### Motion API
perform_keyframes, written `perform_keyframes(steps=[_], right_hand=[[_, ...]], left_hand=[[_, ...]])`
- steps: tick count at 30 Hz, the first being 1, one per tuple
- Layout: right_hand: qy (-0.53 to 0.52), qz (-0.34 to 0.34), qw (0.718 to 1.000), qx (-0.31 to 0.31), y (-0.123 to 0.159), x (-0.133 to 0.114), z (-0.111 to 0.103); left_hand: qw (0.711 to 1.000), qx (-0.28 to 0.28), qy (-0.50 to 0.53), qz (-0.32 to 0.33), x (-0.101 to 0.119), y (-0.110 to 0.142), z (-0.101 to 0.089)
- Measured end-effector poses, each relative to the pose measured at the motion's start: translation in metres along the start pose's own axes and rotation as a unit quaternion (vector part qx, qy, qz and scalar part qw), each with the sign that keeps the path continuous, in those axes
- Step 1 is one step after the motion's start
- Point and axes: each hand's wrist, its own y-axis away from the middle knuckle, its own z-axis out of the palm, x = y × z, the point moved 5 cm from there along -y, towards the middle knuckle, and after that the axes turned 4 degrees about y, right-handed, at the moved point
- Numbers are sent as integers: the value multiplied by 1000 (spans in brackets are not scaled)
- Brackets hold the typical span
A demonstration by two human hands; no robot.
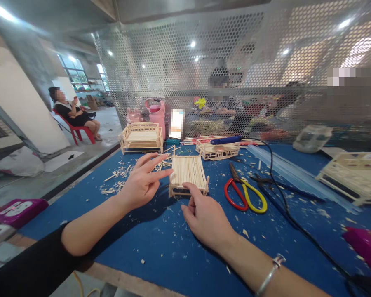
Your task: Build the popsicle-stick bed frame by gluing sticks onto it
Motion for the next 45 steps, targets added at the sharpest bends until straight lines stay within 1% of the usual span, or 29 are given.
perform_keyframes(steps=[8,11,13,15,16,17,19,21,23,26,29,31,34,36,38,41,43,45], right_hand=[[-9,-11,1000,10,0,1,0],[-10,-10,1000,10,0,1,0],[-9,-5,1000,7,0,0,0],[-5,-3,1000,3,0,0,0],[-4,-5,1000,4,0,-1,0],[-3,-8,1000,6,1,-2,-1],[-7,-23,999,24,2,-5,-4],[-11,-44,997,58,4,-10,-11],[2,-74,993,89,4,-17,-18],[62,-115,986,99,1,-27,-26],[106,-114,984,83,-5,-33,-28],[82,-99,988,87,-10,-35,-31],[-24,-34,992,119,-23,-33,-37],[-84,21,989,121,-33,-28,-36],[-106,56,988,101,-44,-25,-31],[-110,59,990,71,-53,-21,-25],[-110,38,991,65,-54,-21,-23],[-94,19,993,67,-52,-21,-23]], left_hand=[[1000,8,15,7,1,0,0],[999,12,31,1,1,0,0],[998,13,54,-25,-1,-1,0],[992,5,90,-92,-6,-1,0],[984,-13,113,-141,-10,0,1],[971,-44,136,-193,-14,2,4],[932,-130,185,-282,-17,6,12],[896,-202,222,-328,-14,10,20],[881,-231,229,-343,-10,11,25],[881,-232,208,-356,-6,12,31],[878,-211,214,-372,-6,15,35],[875,-183,229,-385,-6,16,35],[857,-149,267,-414,-7,18,36],[842,-147,288,-432,-6,20,38],[835,-155,296,-437,-5,20,39],[839,-164,289,-432,-4,19,40],[843,-164,281,-428,-4,18,40],[847,-150,280,-426,-4,18,39]])
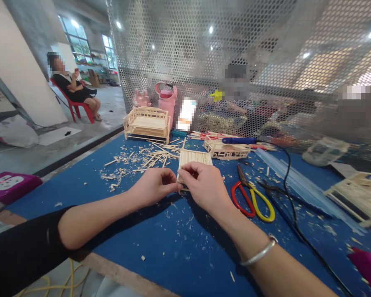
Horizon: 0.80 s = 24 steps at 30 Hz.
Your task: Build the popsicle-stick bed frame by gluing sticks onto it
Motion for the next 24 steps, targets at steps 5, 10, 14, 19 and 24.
perform_keyframes(steps=[5,10,14,19,24], right_hand=[[31,-11,999,7,3,1,-2],[38,0,999,14,3,4,-2],[33,-20,999,15,4,0,-1],[36,-19,999,16,5,-1,-1],[41,-16,999,19,4,2,-1]], left_hand=[[998,30,49,9,-1,-1,1],[992,2,126,-8,-4,-3,3],[989,-7,145,-39,-6,-4,2],[989,6,141,-46,-6,-3,0],[990,13,129,-55,-5,-1,-1]])
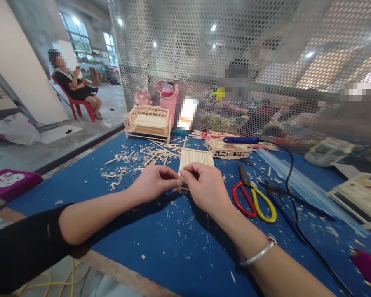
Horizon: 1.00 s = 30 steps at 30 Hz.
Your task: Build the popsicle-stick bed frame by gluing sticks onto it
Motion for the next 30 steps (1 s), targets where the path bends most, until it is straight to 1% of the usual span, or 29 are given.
perform_keyframes(steps=[4,7,11,14,19,21,24,28,30], right_hand=[[3,-3,1000,8,0,-1,0],[1,-3,1000,11,1,-2,0],[-4,-2,1000,9,1,-2,0],[-8,3,1000,6,1,-2,0],[-13,2,1000,3,1,-2,0],[-13,0,1000,4,0,-2,-1],[-16,-3,1000,2,0,-2,-1],[-17,-6,1000,1,0,-1,1],[-16,-9,1000,2,0,-1,1]], left_hand=[[1000,9,-10,4,0,1,0],[1000,15,-7,-5,-1,3,-2],[996,49,-78,-3,4,6,-6],[993,51,-109,19,8,8,-5],[986,47,-140,80,12,11,-2],[984,50,-148,90,13,12,-1],[987,47,-133,74,13,11,-1],[997,30,-68,5,7,7,-3],[999,5,-23,-27,3,3,-5]])
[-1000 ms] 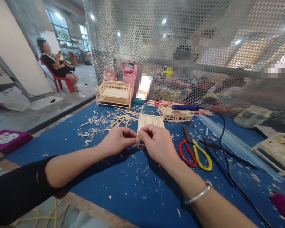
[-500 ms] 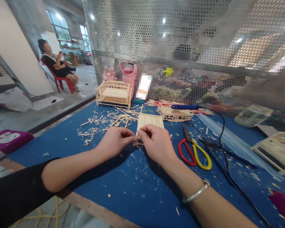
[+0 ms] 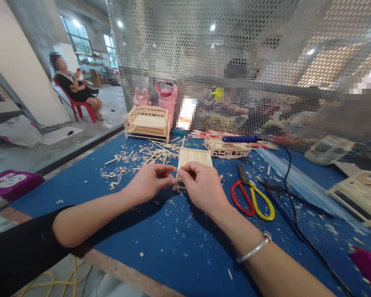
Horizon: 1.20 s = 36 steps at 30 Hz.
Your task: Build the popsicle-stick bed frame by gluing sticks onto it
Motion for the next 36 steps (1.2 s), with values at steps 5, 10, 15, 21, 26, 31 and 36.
perform_keyframes(steps=[5,10,15,21,26,31,36], right_hand=[[-2,-3,1000,2,0,0,-1],[-5,0,1000,2,0,1,0],[-10,4,1000,-5,-1,0,1],[-7,-3,1000,-5,0,-2,0],[0,-6,1000,-5,0,-2,0],[7,-14,1000,0,1,-1,0],[0,-18,1000,-3,2,-3,0]], left_hand=[[996,-78,43,-15,-1,-5,-4],[997,19,-4,72,5,0,-1],[994,49,41,93,3,3,7],[991,26,131,26,4,0,10],[993,-58,101,2,0,-11,-2],[990,-85,-112,6,-3,-18,-25],[988,-85,-118,45,5,-11,-18]])
